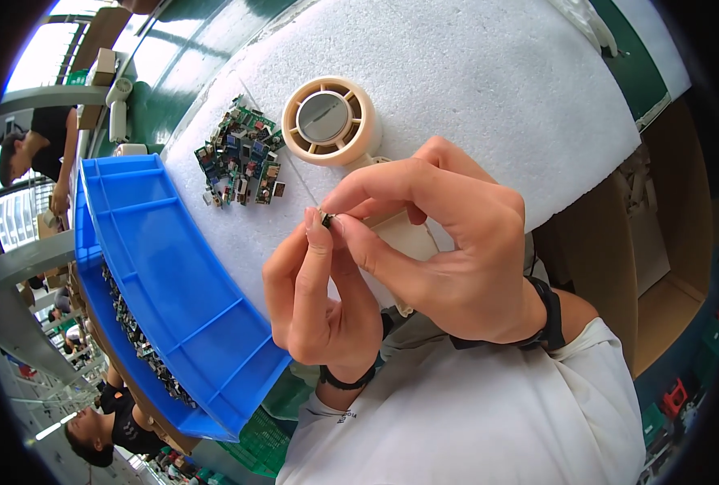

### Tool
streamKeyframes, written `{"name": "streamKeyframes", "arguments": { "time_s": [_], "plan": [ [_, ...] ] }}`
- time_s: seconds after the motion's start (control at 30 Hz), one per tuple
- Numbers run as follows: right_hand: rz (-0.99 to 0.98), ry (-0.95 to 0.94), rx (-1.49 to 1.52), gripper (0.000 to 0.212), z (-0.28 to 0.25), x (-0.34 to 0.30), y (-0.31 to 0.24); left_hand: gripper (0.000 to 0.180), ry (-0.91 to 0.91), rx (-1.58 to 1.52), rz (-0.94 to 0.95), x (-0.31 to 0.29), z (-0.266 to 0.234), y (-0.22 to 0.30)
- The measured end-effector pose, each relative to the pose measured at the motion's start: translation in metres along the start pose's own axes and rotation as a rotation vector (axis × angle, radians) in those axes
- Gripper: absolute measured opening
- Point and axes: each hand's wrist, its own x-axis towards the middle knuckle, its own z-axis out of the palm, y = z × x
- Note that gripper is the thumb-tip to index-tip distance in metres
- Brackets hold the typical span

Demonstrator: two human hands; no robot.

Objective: Assembling small electronic components into a circular plastic housing on a factory production line.

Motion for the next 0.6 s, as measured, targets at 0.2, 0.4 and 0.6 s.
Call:
{"name": "streamKeyframes", "arguments": {
  "time_s": [0.2, 0.4, 0.6],
  "plan": [
    [-0.092, -0.026, -0.092, 0.031, 0.000, 0.005, 0.001, 0.040, -0.019, -0.068, -0.104, 0.002, -0.005, -0.003],
    [-0.151, -0.113, -0.217, 0.035, -0.004, 0.011, 0.005, 0.035, -0.038, -0.527, -0.402, 0.001, -0.011, -0.013],
    [-0.082, -0.146, -0.140, 0.038, -0.008, 0.011, 0.009, 0.033, -0.131, -0.671, -0.477, 0.003, -0.016, -0.013]
  ]
}}
